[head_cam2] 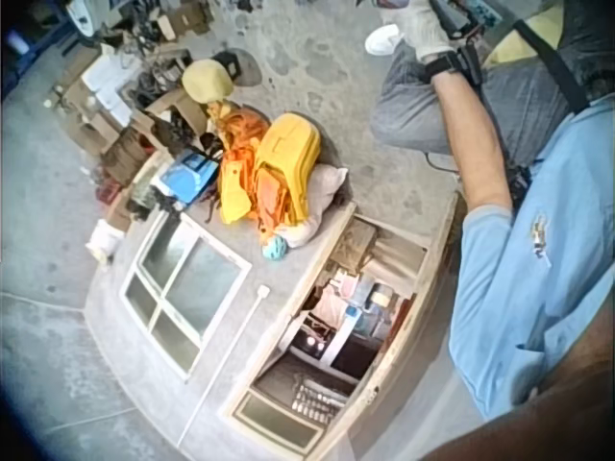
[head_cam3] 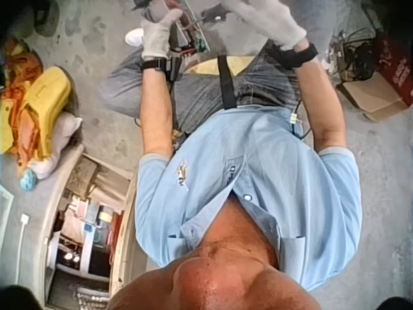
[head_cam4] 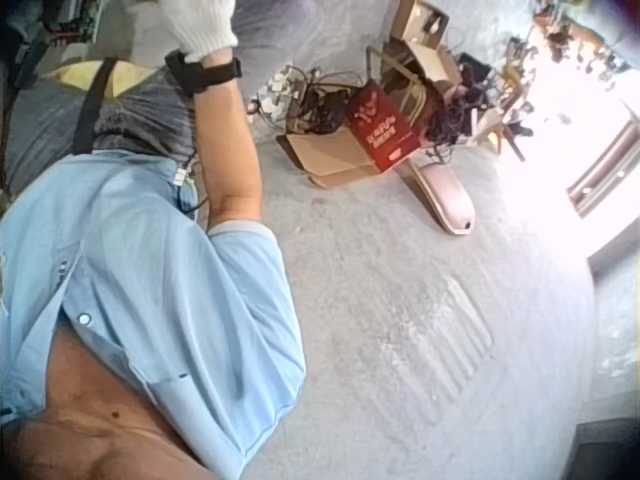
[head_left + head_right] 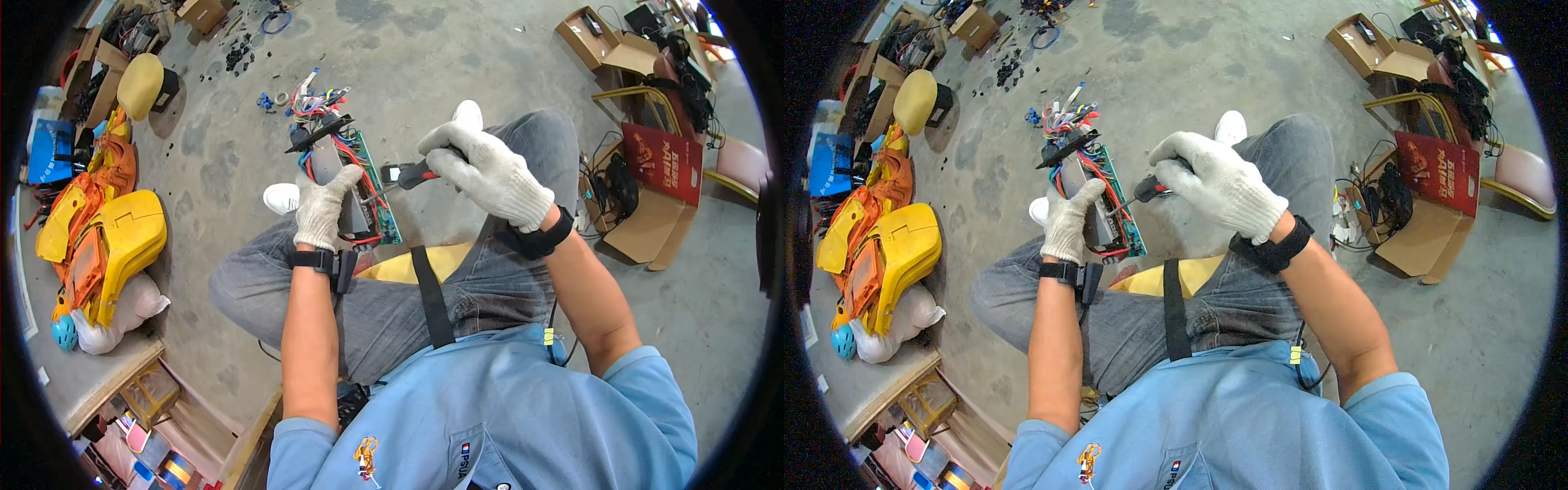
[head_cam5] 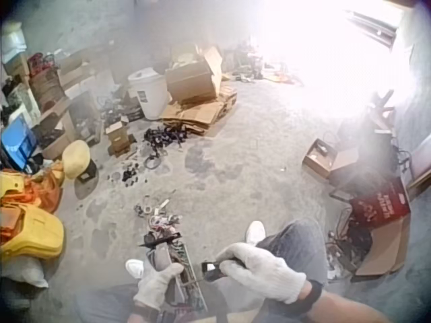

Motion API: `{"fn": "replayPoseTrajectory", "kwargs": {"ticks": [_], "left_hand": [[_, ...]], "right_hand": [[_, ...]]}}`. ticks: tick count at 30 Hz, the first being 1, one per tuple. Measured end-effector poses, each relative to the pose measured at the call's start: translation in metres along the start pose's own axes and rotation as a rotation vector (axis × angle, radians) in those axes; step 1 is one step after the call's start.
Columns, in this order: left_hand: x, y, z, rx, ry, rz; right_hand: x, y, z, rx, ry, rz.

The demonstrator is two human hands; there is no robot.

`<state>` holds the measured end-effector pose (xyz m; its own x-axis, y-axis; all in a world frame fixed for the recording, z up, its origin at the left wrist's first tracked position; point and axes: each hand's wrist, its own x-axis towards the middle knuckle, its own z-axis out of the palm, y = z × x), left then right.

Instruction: The recorder is using a screwdriver to remove or tighten screws on a circuit board assembly.

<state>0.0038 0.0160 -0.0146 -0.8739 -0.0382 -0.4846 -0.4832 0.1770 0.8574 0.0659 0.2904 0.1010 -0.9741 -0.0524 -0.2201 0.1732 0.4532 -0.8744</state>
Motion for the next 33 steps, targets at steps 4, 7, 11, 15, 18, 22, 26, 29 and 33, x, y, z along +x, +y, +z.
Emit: {"fn": "replayPoseTrajectory", "kwargs": {"ticks": [4, 7, 11, 15, 18, 22, 26, 29, 33], "left_hand": [[0.002, -0.004, 0.000, 0.023, 0.029, 0.048], [-0.003, 0.005, 0.002, 0.003, 0.012, 0.023], [0.001, 0.001, -0.002, -0.012, -0.032, -0.009], [0.001, -0.001, 0.001, 0.000, -0.001, 0.029], [0.005, -0.006, -0.001, 0.017, 0.007, 0.044], [0.006, -0.009, -0.004, -0.038, -0.003, 0.047], [-0.002, 0.004, 0.003, -0.179, -0.075, 0.034], [-0.004, 0.003, 0.002, -0.275, -0.066, 0.067], [-0.004, 0.004, 0.001, -0.320, -0.115, 0.081]], "right_hand": [[0.001, 0.004, 0.003, -0.117, 0.077, -0.109], [0.001, -0.001, 0.000, -0.085, 0.055, -0.094], [-0.001, -0.005, 0.000, -0.064, 0.030, -0.046], [-0.002, 0.005, -0.001, -0.114, 0.061, -0.067], [-0.001, 0.005, -0.002, -0.091, 0.094, -0.086], [0.002, -0.004, -0.017, 0.211, 0.147, 0.176], [0.006, 0.056, -0.031, 1.102, 0.142, 0.351], [0.003, 0.044, 0.000, 0.870, -0.073, 0.340], [0.010, 0.045, 0.041, 0.571, -0.198, 0.299]]}}
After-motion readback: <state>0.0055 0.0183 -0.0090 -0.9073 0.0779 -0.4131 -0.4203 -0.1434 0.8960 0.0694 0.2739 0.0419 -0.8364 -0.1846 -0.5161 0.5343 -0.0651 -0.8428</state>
